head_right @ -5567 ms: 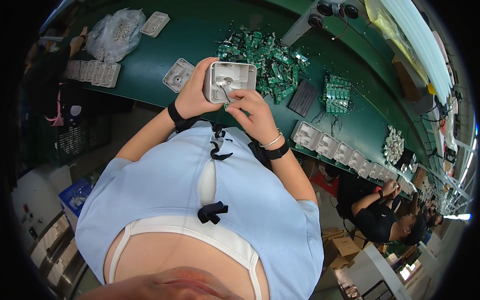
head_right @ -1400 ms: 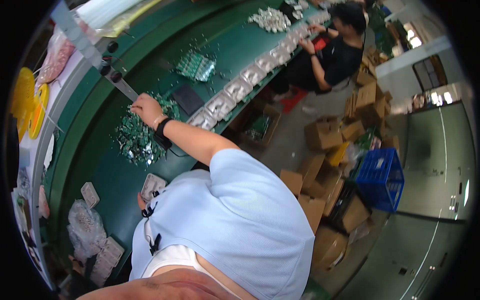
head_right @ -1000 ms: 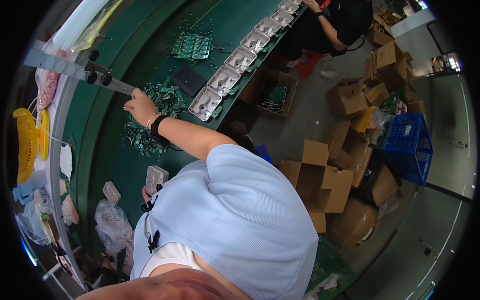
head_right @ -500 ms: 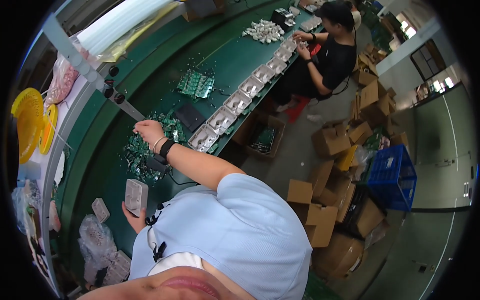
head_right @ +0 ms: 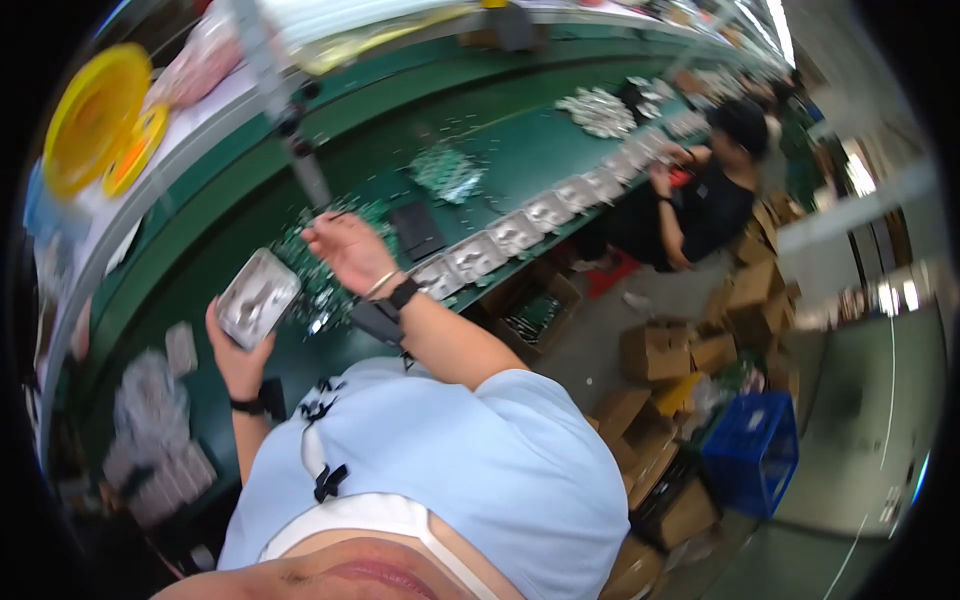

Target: Assemble electronic components onto printed circuit boards at an industrial workstation.

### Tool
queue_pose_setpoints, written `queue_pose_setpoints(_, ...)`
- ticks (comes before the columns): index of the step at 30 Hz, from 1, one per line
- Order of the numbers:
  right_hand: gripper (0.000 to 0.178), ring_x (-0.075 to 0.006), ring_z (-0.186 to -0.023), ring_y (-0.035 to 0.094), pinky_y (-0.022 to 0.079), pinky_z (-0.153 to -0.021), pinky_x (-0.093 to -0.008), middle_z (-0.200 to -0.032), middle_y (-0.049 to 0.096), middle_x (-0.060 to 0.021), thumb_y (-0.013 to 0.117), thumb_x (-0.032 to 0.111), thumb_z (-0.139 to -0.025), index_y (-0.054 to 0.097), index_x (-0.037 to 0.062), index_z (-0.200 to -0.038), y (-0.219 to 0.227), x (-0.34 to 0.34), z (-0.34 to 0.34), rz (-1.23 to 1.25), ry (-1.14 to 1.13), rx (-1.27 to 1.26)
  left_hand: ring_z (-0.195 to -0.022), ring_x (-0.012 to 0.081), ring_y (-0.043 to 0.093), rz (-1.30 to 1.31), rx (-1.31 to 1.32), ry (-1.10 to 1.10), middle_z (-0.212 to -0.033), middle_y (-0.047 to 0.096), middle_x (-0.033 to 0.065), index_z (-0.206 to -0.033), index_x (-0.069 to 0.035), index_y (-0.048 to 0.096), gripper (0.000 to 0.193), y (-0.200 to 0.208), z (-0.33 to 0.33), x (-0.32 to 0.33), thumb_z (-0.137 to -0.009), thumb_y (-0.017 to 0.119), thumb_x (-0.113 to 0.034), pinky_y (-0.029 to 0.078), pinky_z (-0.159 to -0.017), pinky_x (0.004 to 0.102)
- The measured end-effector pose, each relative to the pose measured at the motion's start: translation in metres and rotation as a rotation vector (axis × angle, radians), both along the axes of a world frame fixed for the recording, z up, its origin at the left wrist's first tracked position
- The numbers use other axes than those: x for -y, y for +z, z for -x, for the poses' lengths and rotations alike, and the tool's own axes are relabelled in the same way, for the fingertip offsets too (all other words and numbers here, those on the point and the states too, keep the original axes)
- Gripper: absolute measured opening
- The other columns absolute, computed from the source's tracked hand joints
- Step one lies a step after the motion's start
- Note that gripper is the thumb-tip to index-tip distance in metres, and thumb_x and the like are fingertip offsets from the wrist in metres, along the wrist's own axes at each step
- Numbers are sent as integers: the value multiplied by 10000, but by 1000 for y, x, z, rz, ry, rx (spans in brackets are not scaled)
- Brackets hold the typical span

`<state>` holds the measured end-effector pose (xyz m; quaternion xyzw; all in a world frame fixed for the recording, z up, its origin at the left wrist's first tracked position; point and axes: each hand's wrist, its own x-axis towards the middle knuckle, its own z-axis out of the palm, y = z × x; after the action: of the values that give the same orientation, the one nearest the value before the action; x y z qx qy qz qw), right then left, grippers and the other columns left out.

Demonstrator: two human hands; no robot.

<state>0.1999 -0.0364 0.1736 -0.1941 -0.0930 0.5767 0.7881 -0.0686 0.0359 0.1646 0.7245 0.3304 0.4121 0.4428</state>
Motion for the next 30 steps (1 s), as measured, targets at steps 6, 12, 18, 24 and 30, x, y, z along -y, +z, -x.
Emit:
queue_pose_setpoints(6,118,-143,-866,699,539,-779,-256,-978,737,-82,709,13,-909,699,3,-1027,38,24,24,54,-133,756,-1332,367,466,-352,-221,98,-1414,464,217,-1478,9,367,998,44,-29,11,-604,821,-151,385,-1129,419)
queue_pose_setpoints(12,144,-108,-869,687,519,-757,-226,-971,751,-62,742,-46,-847,736,-9,-986,40,24,45,-3,-219,1266,-1322,350,473,-337,-221,176,-1421,453,183,-1487,-23,343,1027,48,-26,33,-602,848,-144,388,-1123,419)
queue_pose_setpoints(18,132,-122,-831,686,521,-738,-244,-923,748,-71,749,-36,-827,752,15,-948,39,19,56,-9,-146,1344,-1273,403,492,-398,-229,182,-1376,463,227,-1436,-11,375,987,55,-30,41,-577,840,-152,425,-1079,438)
queue_pose_setpoints(24,115,-270,-729,670,528,-706,-364,-799,699,-80,735,15,-760,727,53,-868,37,13,59,-171,-250,1710,-1244,409,510,-399,-259,206,-1362,468,226,-1432,-21,369,983,55,-30,45,-573,834,-135,453,-1043,440)
queue_pose_setpoints(30,94,-284,-711,657,511,-695,-381,-787,696,-75,731,38,-750,716,66,-839,32,10,66,-171,-325,1761,-1275,354,506,-391,-265,197,-1402,435,191,-1454,-39,366,992,53,-35,45,-595,854,-131,455,-1057,415)
